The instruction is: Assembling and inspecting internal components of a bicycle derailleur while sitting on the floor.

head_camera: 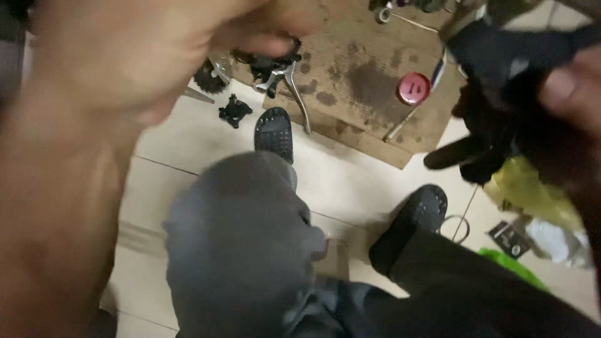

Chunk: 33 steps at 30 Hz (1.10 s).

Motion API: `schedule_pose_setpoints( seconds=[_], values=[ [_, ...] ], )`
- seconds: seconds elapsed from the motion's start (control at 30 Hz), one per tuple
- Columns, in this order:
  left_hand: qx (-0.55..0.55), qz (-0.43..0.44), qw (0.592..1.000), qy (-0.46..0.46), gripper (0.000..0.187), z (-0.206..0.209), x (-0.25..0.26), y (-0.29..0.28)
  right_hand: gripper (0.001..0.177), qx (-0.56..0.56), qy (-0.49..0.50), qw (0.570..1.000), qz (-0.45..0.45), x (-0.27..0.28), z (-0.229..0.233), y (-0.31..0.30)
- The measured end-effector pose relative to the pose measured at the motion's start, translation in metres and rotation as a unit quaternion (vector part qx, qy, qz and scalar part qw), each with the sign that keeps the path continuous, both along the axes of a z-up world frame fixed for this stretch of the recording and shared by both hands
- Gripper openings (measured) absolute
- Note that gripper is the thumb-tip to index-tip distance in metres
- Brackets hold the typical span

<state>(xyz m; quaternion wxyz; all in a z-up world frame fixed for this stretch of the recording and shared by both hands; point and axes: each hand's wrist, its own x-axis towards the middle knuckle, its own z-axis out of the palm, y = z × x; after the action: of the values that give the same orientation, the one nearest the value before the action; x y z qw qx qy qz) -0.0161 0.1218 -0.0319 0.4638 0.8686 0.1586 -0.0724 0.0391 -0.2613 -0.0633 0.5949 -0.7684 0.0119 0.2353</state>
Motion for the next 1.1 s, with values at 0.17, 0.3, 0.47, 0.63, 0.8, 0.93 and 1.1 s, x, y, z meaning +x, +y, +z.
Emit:
schedule_pose_setpoints(
  seconds=[0.17, 0.3, 0.47, 0.63, 0.8, 0.93, 1.1],
  values=[
    [0.089, 0.072, 0.937, 0.331, 0.033, -0.172, -0.074, 0.041, 0.022, 0.045, 0.122, 0.991, -0.034, -0.002, -0.100, -0.018],
    [0.095, -0.164, 0.874, 0.447, 0.034, -0.253, -0.212, 0.040, 0.025, 0.125, 0.139, 0.981, 0.049, 0.018, -0.116, 0.003],
    [0.026, -0.104, 0.853, 0.510, 0.032, -0.311, -0.290, -0.009, 0.055, 0.136, 0.211, 0.968, -0.010, 0.033, -0.117, 0.046],
    [-0.045, -0.035, 0.838, 0.543, 0.029, -0.359, -0.348, -0.059, 0.039, -0.011, 0.211, 0.977, 0.038, 0.039, -0.150, 0.042],
    [-0.110, 0.070, 0.819, 0.559, 0.027, -0.380, -0.405, -0.113, 0.014, -0.018, 0.147, 0.976, 0.157, 0.051, -0.192, 0.045],
    [-0.155, 0.162, 0.796, 0.562, 0.026, -0.383, -0.437, -0.155, 0.006, 0.040, 0.221, 0.968, 0.111, 0.060, -0.201, 0.079],
    [-0.216, 0.285, 0.750, 0.557, 0.025, -0.375, -0.473, -0.219, 0.033, -0.162, 0.203, 0.959, 0.114, 0.061, -0.203, 0.102]
  ],
)
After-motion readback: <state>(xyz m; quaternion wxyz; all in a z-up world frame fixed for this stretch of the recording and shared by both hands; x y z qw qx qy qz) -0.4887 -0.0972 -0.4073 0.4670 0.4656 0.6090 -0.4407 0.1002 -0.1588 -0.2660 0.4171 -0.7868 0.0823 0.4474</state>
